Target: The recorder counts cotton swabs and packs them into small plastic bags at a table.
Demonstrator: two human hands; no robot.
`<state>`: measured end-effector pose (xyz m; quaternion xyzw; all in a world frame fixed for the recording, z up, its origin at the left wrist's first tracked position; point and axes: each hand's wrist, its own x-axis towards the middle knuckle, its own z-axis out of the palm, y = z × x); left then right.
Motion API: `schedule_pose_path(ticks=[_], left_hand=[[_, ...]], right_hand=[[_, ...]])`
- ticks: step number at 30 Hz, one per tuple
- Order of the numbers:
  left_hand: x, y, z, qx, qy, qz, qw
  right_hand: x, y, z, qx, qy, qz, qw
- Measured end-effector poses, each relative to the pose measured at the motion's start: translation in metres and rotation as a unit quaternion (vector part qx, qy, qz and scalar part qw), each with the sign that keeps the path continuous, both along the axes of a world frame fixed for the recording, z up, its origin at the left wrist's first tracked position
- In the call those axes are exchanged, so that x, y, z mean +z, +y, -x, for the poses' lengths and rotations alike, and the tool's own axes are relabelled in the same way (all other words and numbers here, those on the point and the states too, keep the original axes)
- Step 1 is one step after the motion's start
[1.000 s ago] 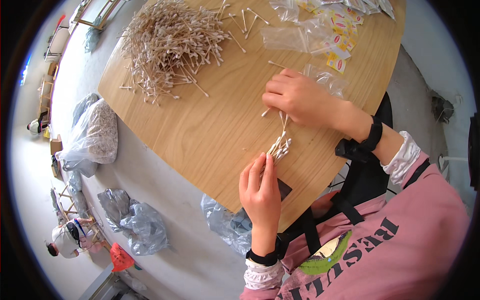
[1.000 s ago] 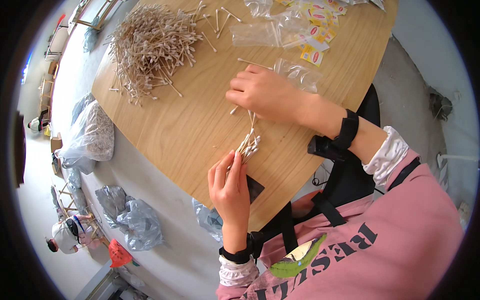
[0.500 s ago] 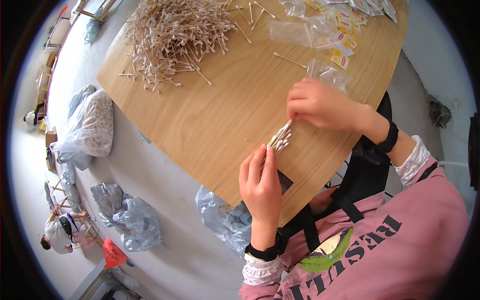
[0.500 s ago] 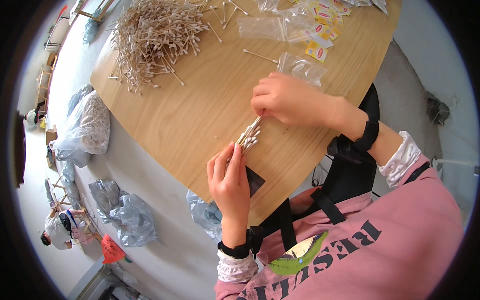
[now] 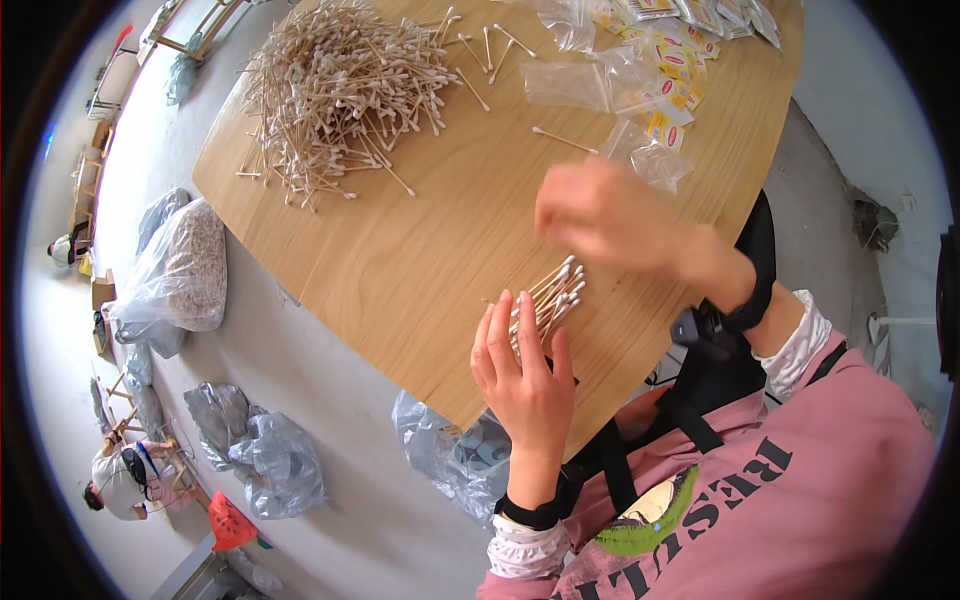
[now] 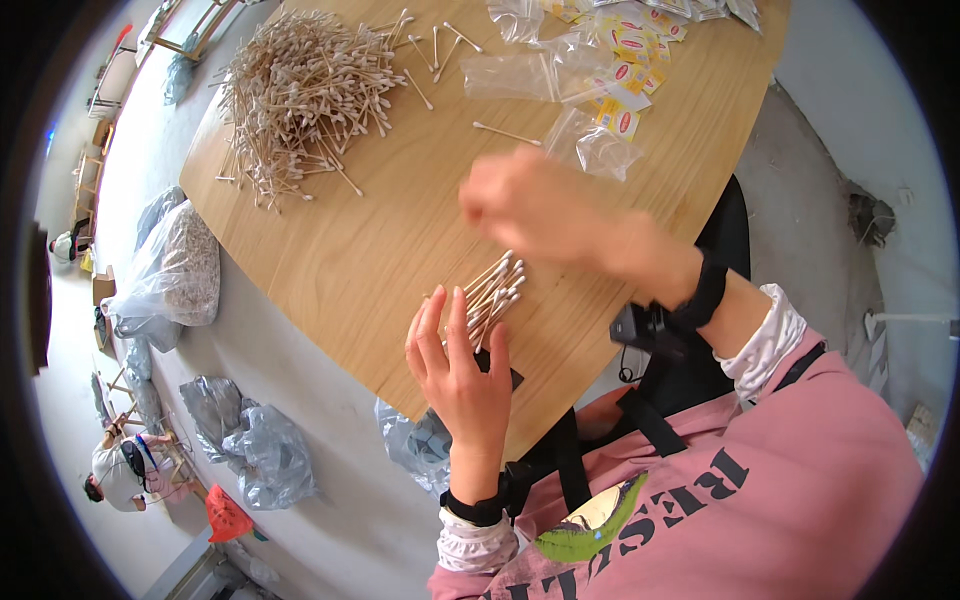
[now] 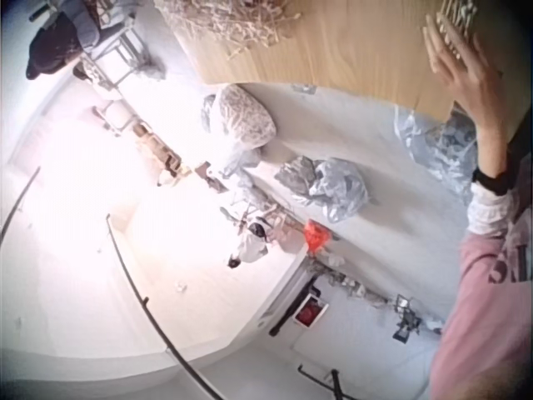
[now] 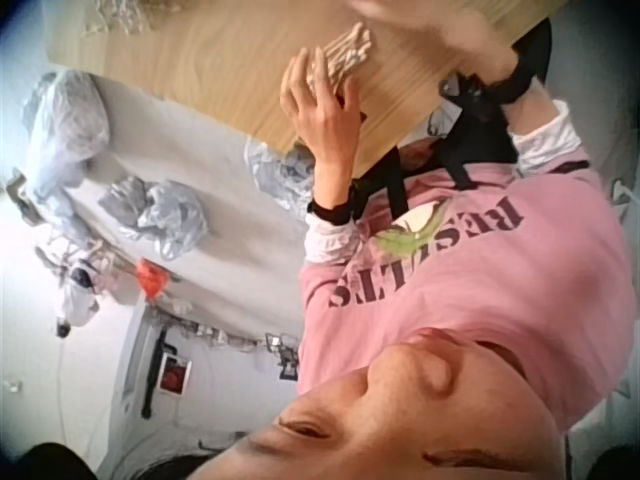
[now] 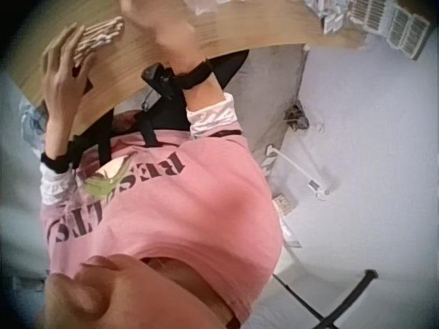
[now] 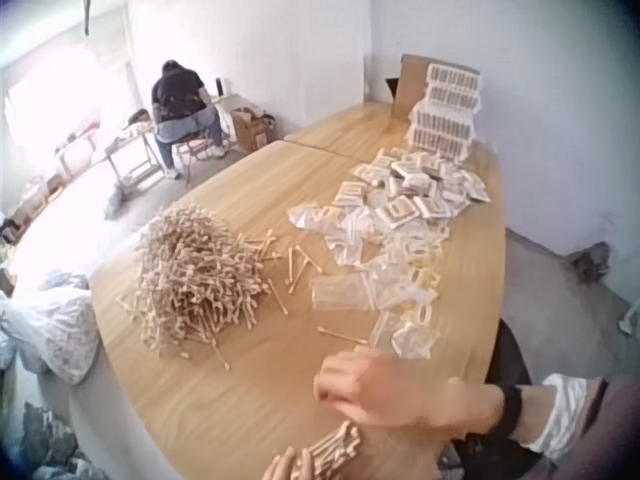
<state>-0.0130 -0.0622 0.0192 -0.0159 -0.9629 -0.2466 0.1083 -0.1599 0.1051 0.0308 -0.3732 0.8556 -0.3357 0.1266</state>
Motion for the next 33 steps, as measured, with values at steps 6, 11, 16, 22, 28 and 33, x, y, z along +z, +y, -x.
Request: schedule_pose_path(ticks=[6, 11, 16, 22, 28, 33], left_hand=[[0.006, 0.007, -0.008, -0.005, -0.060, 0.016, 0.998], [0.007, 0.010, -0.019, 0.025, -0.102, 0.011, 0.994], [0.012, 0.018, -0.014, 0.016, -0.130, 0.021, 0.991], [-0.005, 0.043, 0.017, -0.008, -0.136, 0.112, 0.984], [-0.012, 0.072, -0.019, -0.005, -0.158, 0.137, 0.978], [-0.008, 0.077, -0.027, -0.020, -0.171, 0.124, 0.977]], right_hand=[[-0.023, 0.020, 0.042, -0.209, 0.215, -0.144, 0.943], [-0.010, -0.023, -0.006, 0.038, 0.056, -0.007, 0.998], [-0.009, 0.001, -0.028, -0.020, 0.009, 0.104, 0.994], [-0.009, 0.036, -0.053, -0.280, -0.004, 0.168, 0.945], [-0.020, 0.046, -0.078, -0.320, 0.010, 0.172, 0.931], [-0.022, 0.042, -0.082, -0.313, -0.003, 0.177, 0.933]])
